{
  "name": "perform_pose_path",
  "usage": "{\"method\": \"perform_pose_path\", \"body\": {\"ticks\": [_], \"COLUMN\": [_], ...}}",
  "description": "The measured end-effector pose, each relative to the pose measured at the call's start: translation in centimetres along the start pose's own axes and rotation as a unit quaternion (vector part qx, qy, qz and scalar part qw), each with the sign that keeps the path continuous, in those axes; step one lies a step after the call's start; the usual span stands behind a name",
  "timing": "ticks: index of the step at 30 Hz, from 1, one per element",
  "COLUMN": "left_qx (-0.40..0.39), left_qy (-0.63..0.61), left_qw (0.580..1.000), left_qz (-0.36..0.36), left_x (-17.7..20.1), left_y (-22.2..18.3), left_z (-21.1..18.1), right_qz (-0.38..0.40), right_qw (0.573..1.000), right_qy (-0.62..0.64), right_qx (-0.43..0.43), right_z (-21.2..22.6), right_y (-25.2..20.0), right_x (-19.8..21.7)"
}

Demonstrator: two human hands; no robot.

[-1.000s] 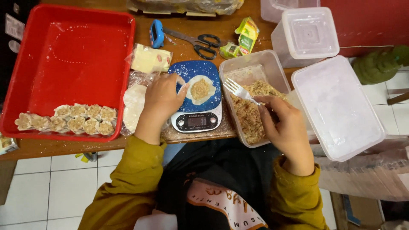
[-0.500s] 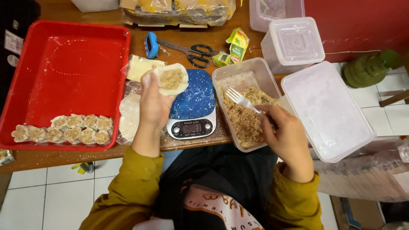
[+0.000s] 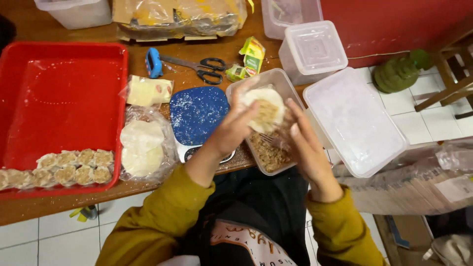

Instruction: Preparing dumplings by placing meat filling onto wrappers and folding them by hand.

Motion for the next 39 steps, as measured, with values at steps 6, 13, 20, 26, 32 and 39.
{"method": "perform_pose_path", "body": {"ticks": [6,13,20,26,32,39], "left_qx": [0.075,-0.137,-0.157,-0.070,-0.070,-0.082], "left_qy": [0.262,0.269,0.140,0.075,0.009,0.072], "left_qw": [0.961,0.949,0.976,0.984,0.984,0.985], "left_qz": [0.042,-0.085,0.059,0.143,0.162,0.133], "left_x": [-1.3,2.6,3.7,1.3,0.4,0.5], "left_y": [-1.9,-1.1,-0.2,-0.8,-1.6,-0.8], "left_z": [-2.4,1.9,3.0,4.2,3.5,2.3], "right_qz": [-0.246,-0.086,-0.186,-0.169,-0.127,-0.068], "right_qw": [0.849,0.956,0.971,0.980,0.989,0.992], "right_qy": [0.406,0.274,0.143,0.091,0.022,-0.061], "right_qx": [-0.231,-0.063,-0.038,0.056,0.072,0.083], "right_z": [-11.5,-4.2,-7.0,-7.1,-4.9,-3.4], "right_y": [-1.6,1.7,-0.8,-2.0,-2.5,-2.1], "right_x": [2.3,-1.0,-0.5,0.6,1.2,1.3]}}
Point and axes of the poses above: each hand's wrist, its own y-axis towards the middle knuckle, its own x-axis out of the back of the hand, z = x × y, the point moved 4 cm from there along y, towards the middle knuckle, and after that the axes turned 10 degrees about x, right-handed, at the moved point
